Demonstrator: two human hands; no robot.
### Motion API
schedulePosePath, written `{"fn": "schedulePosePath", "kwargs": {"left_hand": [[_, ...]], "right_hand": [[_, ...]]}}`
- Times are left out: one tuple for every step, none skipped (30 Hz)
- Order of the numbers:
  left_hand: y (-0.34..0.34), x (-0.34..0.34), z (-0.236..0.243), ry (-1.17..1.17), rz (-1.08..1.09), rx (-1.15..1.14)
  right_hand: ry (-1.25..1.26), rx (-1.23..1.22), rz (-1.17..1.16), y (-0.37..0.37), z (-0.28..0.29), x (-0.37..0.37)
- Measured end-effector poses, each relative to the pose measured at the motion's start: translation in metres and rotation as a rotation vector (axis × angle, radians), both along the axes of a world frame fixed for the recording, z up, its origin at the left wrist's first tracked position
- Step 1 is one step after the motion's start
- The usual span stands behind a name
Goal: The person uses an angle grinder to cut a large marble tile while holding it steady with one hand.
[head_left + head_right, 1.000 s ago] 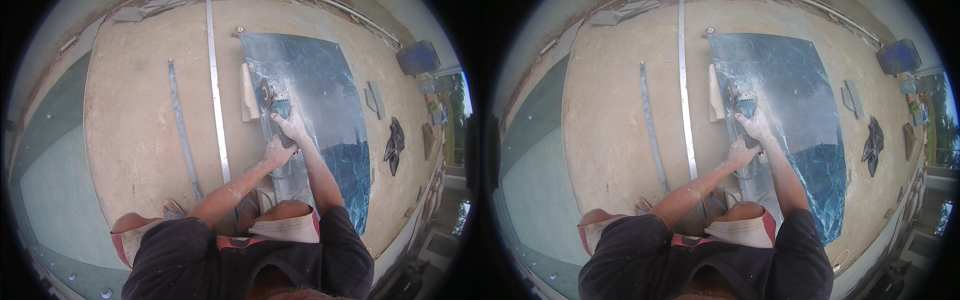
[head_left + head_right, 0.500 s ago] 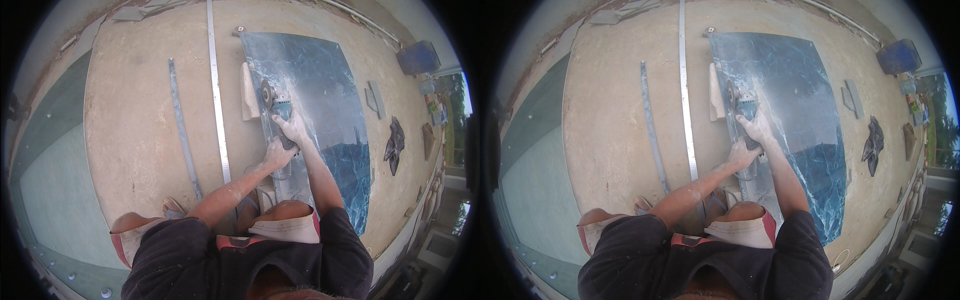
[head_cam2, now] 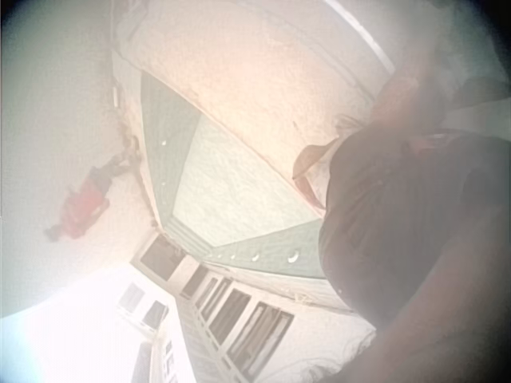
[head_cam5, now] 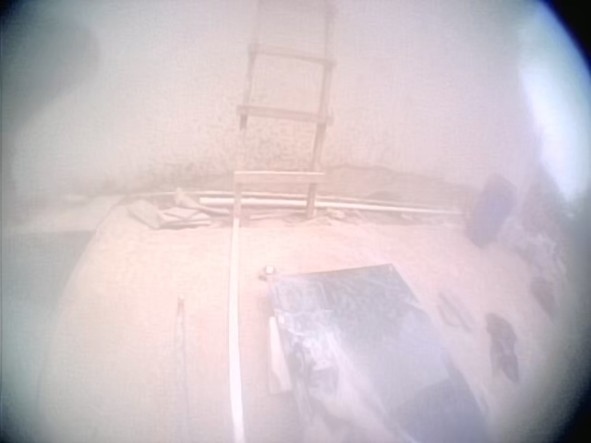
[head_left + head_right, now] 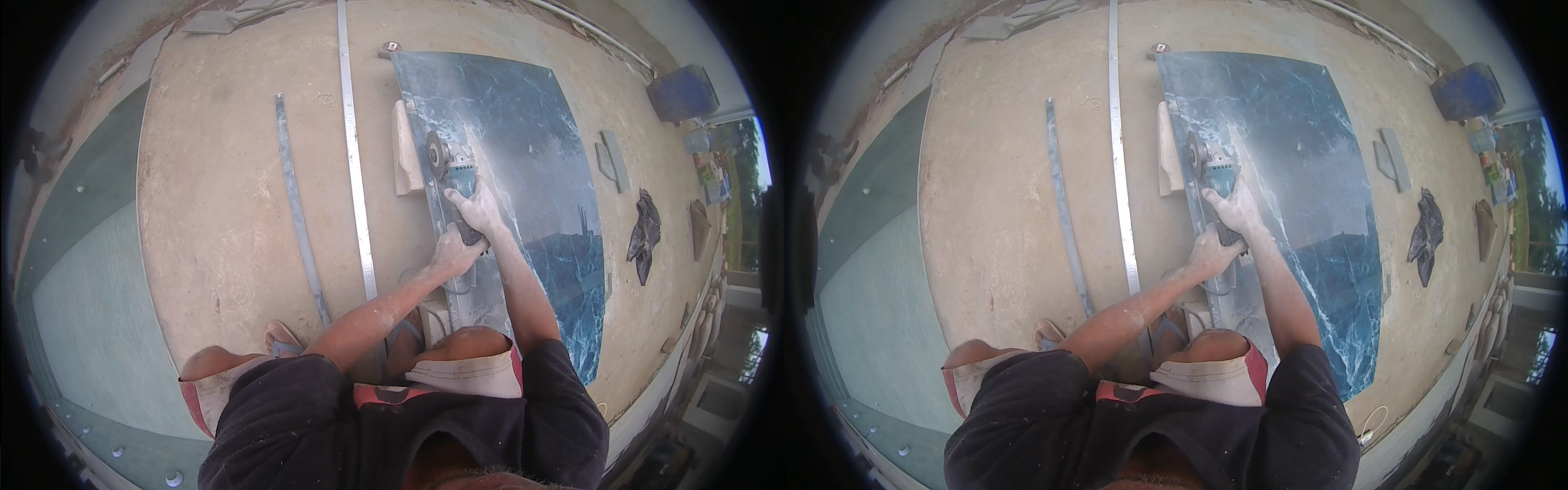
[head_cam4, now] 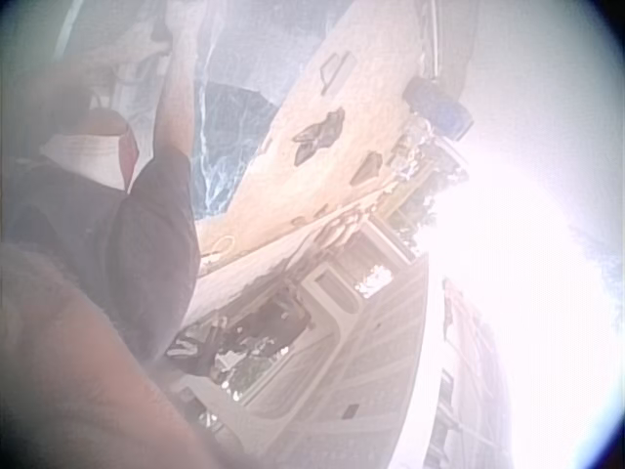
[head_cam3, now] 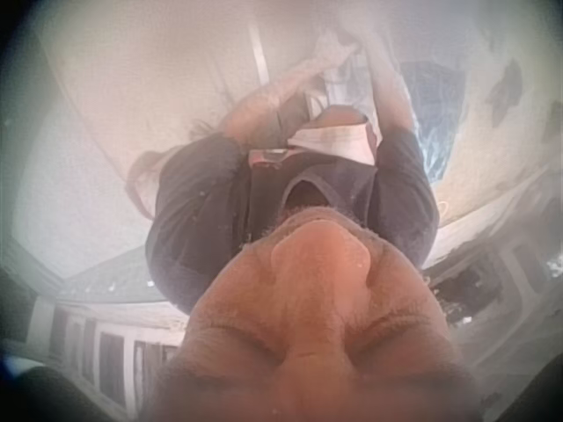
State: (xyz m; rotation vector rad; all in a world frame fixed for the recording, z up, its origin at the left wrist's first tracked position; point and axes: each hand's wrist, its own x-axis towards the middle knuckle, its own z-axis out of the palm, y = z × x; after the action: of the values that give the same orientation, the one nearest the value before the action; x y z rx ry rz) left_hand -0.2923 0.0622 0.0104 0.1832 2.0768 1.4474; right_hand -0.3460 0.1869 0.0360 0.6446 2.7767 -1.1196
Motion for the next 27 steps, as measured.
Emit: {"fn": "schedulePosePath", "kwargs": {"left_hand": [[-0.001,0.0,-0.001,-0.001,0.0,0.002],[-0.001,0.0,-0.001,-0.001,-0.001,0.003],[-0.001,0.001,-0.001,0.0,-0.001,0.007],[-0.002,0.001,-0.001,-0.001,-0.001,0.006],[-0.002,0.002,-0.001,-0.002,0.0,0.004],[-0.002,0.003,-0.001,-0.002,0.0,0.004],[-0.002,0.003,-0.001,-0.007,-0.005,0.006],[-0.002,0.003,-0.002,-0.011,-0.01,0.009],[-0.002,0.003,-0.001,-0.017,-0.016,0.012],[-0.002,0.004,0.0,-0.007,-0.012,0.013],[-0.002,0.006,0.001,0.003,-0.008,0.013],[-0.002,0.006,0.001,0.014,-0.004,0.014],[-0.002,0.007,0.001,0.014,-0.002,0.013],[-0.002,0.007,0.001,0.013,0.0,0.012],[-0.002,0.008,-0.001,0.012,0.003,0.009],[-0.001,0.008,-0.004,0.011,0.002,0.001],[-0.001,0.008,-0.006,0.009,0.001,-0.007],[0.0,0.008,-0.005,0.006,-0.003,-0.012],[0.001,0.009,-0.005,0.005,-0.002,-0.01],[0.002,0.01,-0.004,0.004,-0.001,-0.007],[0.001,0.01,-0.004,0.003,0.003,-0.009],[0.001,0.01,-0.005,0.001,0.003,-0.014],[0.0,0.01,-0.005,-0.001,0.002,-0.019],[0.001,0.011,-0.006,-0.002,0.001,-0.022],[0.002,0.012,-0.007,0.002,0.004,-0.016],[0.002,0.013,-0.008,0.005,0.007,-0.01],[0.002,0.013,-0.008,0.008,0.011,-0.005]], "right_hand": [[0.003,-0.017,-0.001,0.0,0.0,0.0],[0.006,-0.033,-0.002,-0.001,0.0,0.001],[-0.02,-0.046,0.0,-0.002,0.003,0.001],[-0.046,-0.058,0.001,-0.003,0.008,0.001],[-0.072,-0.07,0.002,-0.005,0.011,0.001],[-0.068,-0.078,0.004,-0.005,0.012,0.002],[-0.063,-0.085,0.007,-0.004,0.013,0.003],[-0.059,-0.093,0.009,-0.004,0.013,0.004],[-0.053,-0.094,0.008,-0.004,0.013,0.005],[-0.048,-0.094,0.007,-0.004,0.012,0.006],[-0.042,-0.095,0.006,-0.005,0.012,0.007],[-0.046,-0.086,0.002,-0.005,0.012,0.007],[-0.049,-0.078,-0.003,-0.006,0.013,0.007],[-0.052,-0.069,-0.007,-0.006,0.013,0.007],[-0.039,-0.064,0.0,-0.006,0.012,0.008],[-0.025,-0.059,0.007,-0.006,0.01,0.008],[-0.011,-0.054,0.015,-0.006,0.008,0.008],[-0.019,-0.043,0.011,-0.005,0.009,0.009],[-0.027,-0.032,0.008,-0.005,0.01,0.009],[-0.035,-0.02,0.005,-0.004,0.011,0.009],[-0.033,-0.027,0.009,-0.005,0.011,0.009],[-0.03,-0.034,0.013,-0.006,0.013,0.009],[-0.028,-0.041,0.017,-0.007,0.013,0.009],[-0.031,-0.041,0.014,-0.006,0.013,0.01],[-0.034,-0.041,0.011,-0.005,0.011,0.01],[-0.037,-0.042,0.008,-0.004,0.01,0.011],[-0.033,-0.039,0.01,-0.004,0.009,0.011]]}}
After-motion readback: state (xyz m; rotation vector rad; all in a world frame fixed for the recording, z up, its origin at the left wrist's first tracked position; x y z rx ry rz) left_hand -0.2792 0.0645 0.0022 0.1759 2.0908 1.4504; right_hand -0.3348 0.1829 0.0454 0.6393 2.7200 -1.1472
